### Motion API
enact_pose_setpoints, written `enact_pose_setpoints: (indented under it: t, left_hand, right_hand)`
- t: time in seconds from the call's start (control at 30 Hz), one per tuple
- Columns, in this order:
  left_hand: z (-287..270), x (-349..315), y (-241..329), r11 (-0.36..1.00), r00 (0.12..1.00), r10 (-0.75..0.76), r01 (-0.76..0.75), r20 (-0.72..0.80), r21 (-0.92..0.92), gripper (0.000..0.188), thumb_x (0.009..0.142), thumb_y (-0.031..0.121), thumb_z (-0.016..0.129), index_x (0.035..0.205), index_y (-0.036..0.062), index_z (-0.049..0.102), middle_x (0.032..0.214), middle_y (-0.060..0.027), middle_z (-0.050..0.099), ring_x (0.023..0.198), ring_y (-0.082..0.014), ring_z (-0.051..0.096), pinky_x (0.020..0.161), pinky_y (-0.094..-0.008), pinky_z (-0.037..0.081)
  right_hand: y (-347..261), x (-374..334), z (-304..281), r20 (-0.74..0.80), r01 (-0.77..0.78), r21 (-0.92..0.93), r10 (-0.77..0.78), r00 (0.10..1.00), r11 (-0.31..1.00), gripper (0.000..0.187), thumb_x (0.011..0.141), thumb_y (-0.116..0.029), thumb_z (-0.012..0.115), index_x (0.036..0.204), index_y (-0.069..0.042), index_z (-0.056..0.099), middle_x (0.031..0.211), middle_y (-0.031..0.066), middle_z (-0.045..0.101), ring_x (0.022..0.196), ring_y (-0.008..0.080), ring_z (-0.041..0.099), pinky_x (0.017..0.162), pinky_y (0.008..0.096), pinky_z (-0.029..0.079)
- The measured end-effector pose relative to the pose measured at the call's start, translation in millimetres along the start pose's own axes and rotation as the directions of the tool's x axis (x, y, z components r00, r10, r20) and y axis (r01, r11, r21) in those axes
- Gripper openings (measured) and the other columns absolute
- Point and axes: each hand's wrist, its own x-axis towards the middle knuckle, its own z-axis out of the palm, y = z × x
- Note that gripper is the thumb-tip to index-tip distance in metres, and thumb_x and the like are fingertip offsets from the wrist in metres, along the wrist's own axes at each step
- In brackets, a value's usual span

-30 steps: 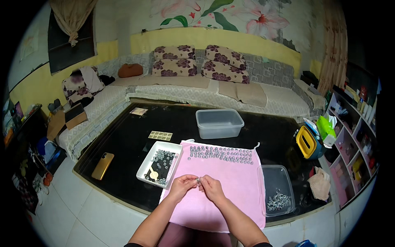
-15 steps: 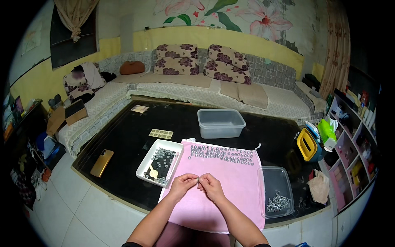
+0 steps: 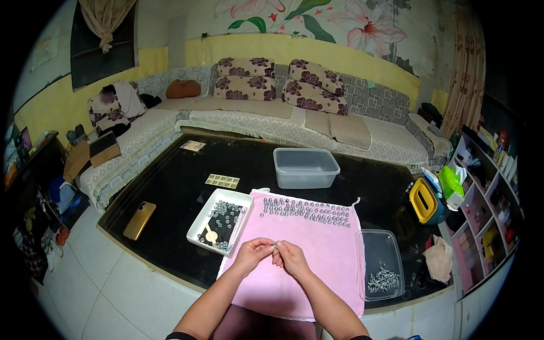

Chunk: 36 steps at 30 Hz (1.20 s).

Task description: The person assembles small metal and plastic components by hand, picking pieces from a tray and a container and fitting them together on a pink cloth over a table.

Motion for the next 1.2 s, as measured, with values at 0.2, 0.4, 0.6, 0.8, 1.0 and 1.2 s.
enact_pose_setpoints:
  t: [0.2,0.4,0.6,0.8,1.0,1.2]
  left_hand:
    - [1.5,0.8,2.4,1.0,1.0,-0.003,0.003,-0.014,0.02,0.014,0.08,0.003,0.059,0.093,-0.0004,0.058,0.085,-0.0047,0.059,0.079,-0.0099,0.056,0.073,-0.0226,0.047]
    - [0.2,0.6,1.1,0.999,1.0,0.015,-0.014,-0.018,0.039,0.013,0.08,0.003,0.059,0.093,-0.0004,0.058,0.084,-0.0049,0.059,0.078,-0.0095,0.056,0.073,-0.022,0.047]
    - [0.3,1.5,-0.2,1.0,1.0,0.018,-0.018,0.0,0.019,0.013,0.081,0.003,0.058,0.093,0.0,0.058,0.084,-0.0061,0.06,0.078,-0.0107,0.057,0.072,-0.0228,0.048]
    - [0.3,1.7,0.1,1.0,1.0,0.018,-0.018,0.003,-0.014,0.013,0.081,0.004,0.058,0.093,-0.0002,0.058,0.083,-0.0052,0.059,0.077,-0.0097,0.056,0.073,-0.0227,0.047]
    - [2.8,0.0,3.9,1.0,1.0,0.024,-0.024,-0.011,-0.001,0.013,0.081,0.004,0.059,0.093,0.0001,0.059,0.08,-0.0031,0.058,0.074,-0.0081,0.054,0.07,-0.0209,0.046]
    - [2.6,0.2,4.7,1.0,1.0,0.012,-0.012,0.003,-0.001,0.012,0.081,0.004,0.058,0.093,-0.0002,0.058,0.082,-0.0056,0.059,0.075,-0.0099,0.056,0.072,-0.0226,0.048]
  right_hand:
    - [-5.4,-3.8,9.7,-0.153,0.133,-0.01,-0.133,0.979,0.991,0.031,0.092,-0.03,0.041,0.08,-0.003,0.052,0.061,0.0035,0.054,0.053,0.0077,0.049,0.046,0.0196,0.041]
    - [-11.8,-3.1,10.2,-0.177,0.107,0.103,-0.087,0.98,0.989,0.027,0.09,-0.027,0.045,0.081,-0.003,0.052,0.063,0.0036,0.055,0.055,0.0081,0.05,0.049,0.0194,0.041]
    - [-1.3,-1.1,2.4,-0.071,0.062,0.064,-0.058,0.996,0.996,0.027,0.091,-0.027,0.044,0.082,-0.003,0.052,0.063,0.0042,0.055,0.055,0.0082,0.05,0.048,0.0195,0.04]
    - [-1.6,-0.5,3.3,-0.028,0.028,0.099,-0.025,0.999,0.995,0.03,0.091,-0.028,0.042,0.081,-0.003,0.053,0.061,0.0045,0.055,0.052,0.0084,0.049,0.046,0.0196,0.04]
    - [-0.8,1.3,3.8,-0.082,0.055,0.143,-0.044,0.996,0.988,0.029,0.091,-0.028,0.042,0.08,-0.003,0.052,0.06,0.0043,0.054,0.052,0.0084,0.049,0.047,0.0194,0.04]
    - [-4.7,-0.9,10.2,-0.149,0.107,0.089,-0.093,0.985,0.99,0.029,0.091,-0.028,0.042,0.08,-0.003,0.052,0.06,0.0042,0.054,0.052,0.0085,0.049,0.047,0.0195,0.04]
